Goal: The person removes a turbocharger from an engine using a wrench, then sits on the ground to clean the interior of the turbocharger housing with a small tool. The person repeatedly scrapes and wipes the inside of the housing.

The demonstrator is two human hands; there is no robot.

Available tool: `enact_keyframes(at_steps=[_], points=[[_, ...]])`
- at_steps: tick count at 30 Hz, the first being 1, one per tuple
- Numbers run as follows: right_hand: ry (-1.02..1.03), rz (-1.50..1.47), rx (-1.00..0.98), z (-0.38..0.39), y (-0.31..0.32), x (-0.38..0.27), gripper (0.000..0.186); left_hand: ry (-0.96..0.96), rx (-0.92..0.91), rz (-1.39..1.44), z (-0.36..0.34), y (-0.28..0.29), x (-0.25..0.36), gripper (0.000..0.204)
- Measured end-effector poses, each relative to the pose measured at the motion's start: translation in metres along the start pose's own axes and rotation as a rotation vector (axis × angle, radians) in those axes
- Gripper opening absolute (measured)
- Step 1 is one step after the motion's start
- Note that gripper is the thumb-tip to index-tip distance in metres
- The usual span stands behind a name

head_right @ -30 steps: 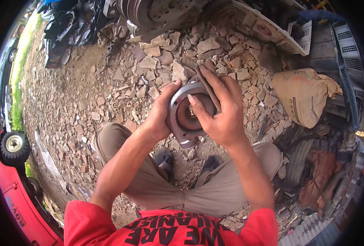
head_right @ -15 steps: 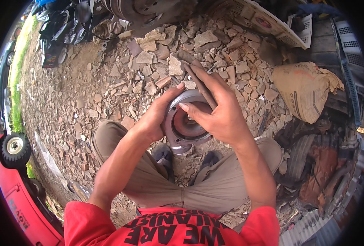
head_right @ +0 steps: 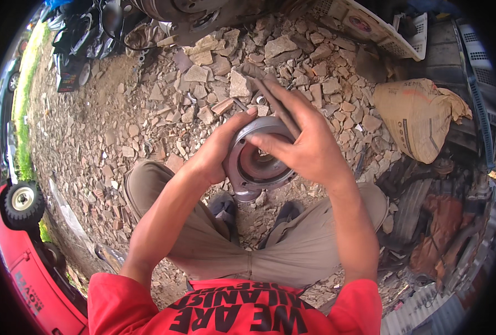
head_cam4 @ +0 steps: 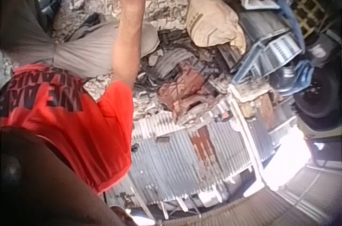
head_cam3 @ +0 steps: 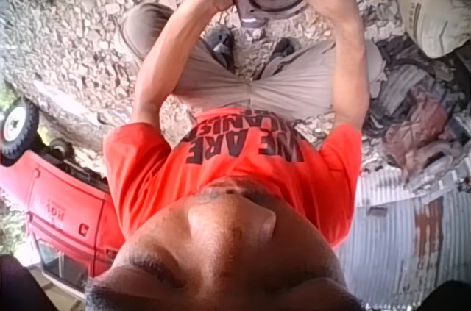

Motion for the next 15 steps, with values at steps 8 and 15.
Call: enact_keyframes(at_steps=[8, 15], points=[[-0.006, 0.320, 0.266, -0.018, 0.071, -0.007, 0.036, -0.092, 0.166, 0.080, 0.006, 0.005, 0.017, 0.061], [-0.228, 0.765, -0.218, 0.025, 0.103, 0.050, 0.044, -0.120, 0.280, -0.256, 0.016, 0.065, 0.055, 0.051]])
Point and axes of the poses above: each hand's wrist, its own z-axis away from the middle knuckle, its own y-axis out of the back of the hand, x = y × z, the point moved 1 cm from there along -z, towards the middle knuckle, and after that the axes turned 14 degrees about -z, right-handed, at the moved point
